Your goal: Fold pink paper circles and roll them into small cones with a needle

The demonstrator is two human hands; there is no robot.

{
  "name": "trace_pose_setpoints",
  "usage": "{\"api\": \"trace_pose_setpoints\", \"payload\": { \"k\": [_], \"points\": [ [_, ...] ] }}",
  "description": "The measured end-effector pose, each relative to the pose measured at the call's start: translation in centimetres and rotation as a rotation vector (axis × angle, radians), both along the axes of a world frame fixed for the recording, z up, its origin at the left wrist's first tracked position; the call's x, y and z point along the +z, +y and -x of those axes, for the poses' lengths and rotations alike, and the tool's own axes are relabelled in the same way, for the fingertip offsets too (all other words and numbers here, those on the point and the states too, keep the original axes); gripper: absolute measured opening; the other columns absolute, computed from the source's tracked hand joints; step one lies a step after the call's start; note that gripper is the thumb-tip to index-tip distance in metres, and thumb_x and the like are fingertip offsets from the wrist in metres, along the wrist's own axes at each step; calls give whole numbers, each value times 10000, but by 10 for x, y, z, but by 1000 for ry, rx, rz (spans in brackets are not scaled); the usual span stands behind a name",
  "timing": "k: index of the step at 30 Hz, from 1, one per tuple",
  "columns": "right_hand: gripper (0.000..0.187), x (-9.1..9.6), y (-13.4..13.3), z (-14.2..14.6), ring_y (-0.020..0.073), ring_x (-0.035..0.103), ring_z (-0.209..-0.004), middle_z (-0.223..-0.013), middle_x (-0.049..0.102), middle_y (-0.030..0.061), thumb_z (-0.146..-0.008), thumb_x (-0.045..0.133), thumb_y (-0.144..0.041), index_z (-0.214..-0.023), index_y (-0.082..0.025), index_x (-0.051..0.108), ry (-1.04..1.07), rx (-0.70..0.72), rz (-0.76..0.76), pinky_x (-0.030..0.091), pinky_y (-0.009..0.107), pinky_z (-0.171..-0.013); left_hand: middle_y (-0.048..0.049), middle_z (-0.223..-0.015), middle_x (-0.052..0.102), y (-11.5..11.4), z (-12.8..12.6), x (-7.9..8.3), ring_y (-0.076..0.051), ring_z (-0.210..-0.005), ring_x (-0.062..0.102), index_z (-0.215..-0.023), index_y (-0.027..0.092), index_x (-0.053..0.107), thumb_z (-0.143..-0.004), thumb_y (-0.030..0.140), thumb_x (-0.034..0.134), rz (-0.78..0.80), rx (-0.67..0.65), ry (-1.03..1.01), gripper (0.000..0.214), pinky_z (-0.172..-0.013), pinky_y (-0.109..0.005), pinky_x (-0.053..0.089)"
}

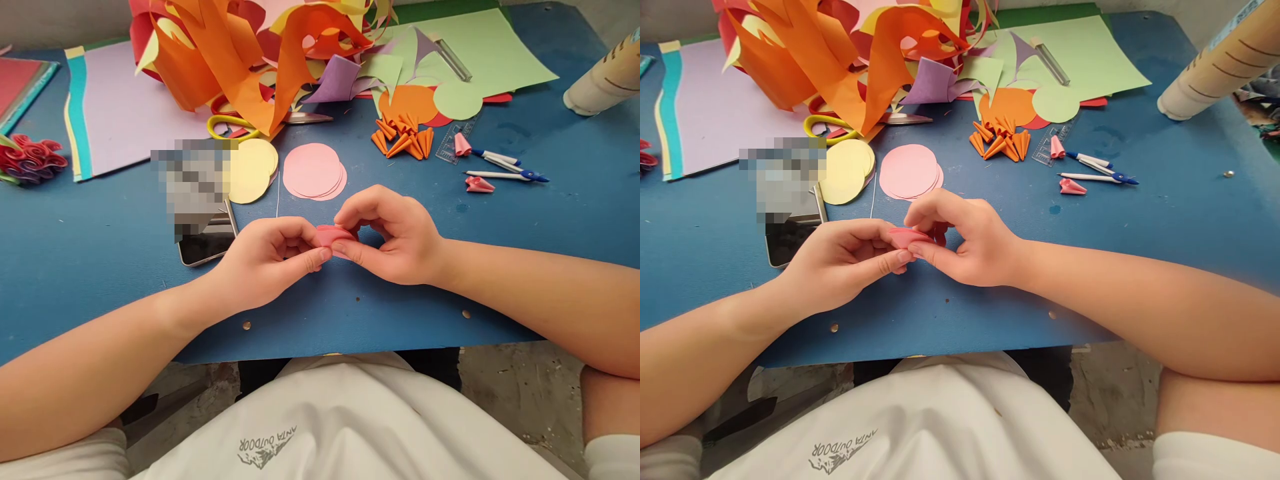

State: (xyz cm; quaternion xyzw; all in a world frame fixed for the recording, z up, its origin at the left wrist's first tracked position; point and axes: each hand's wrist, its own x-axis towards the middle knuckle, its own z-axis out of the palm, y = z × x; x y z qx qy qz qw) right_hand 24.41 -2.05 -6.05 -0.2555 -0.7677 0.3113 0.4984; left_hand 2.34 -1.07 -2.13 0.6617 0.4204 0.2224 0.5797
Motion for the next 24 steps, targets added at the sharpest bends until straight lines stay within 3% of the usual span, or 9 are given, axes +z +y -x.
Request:
{"api": "trace_pose_setpoints", "payload": {
  "k": [9,15,24],
  "points": [
    [187,0,1,-2,82,681,-710,-797,701,-31,-939,711,-127,-1076,-173,594,-49,34,32,603,202,-666,-25,-725,729,3,-1,2,-126,-676,662,-896,166,779,-829,270,835,40,11,-92,136,-600,-210,553],
    [216,0,0,-1,86,671,-719,-782,679,-32,-943,705,-141,-1114,-167,575,-27,77,68,596,205,-672,-9,-668,686,5,0,1,-105,-623,604,-744,159,729,-829,232,826,47,20,-98,148,-566,-211,502],
    [204,-1,1,-1,80,664,-688,-765,665,-37,-950,654,-114,-1119,-169,554,6,63,70,585,201,-658,-12,-695,688,3,-1,3,-107,-649,623,-783,158,710,-847,305,829,56,50,-84,200,-600,-209,528]
  ]
}}
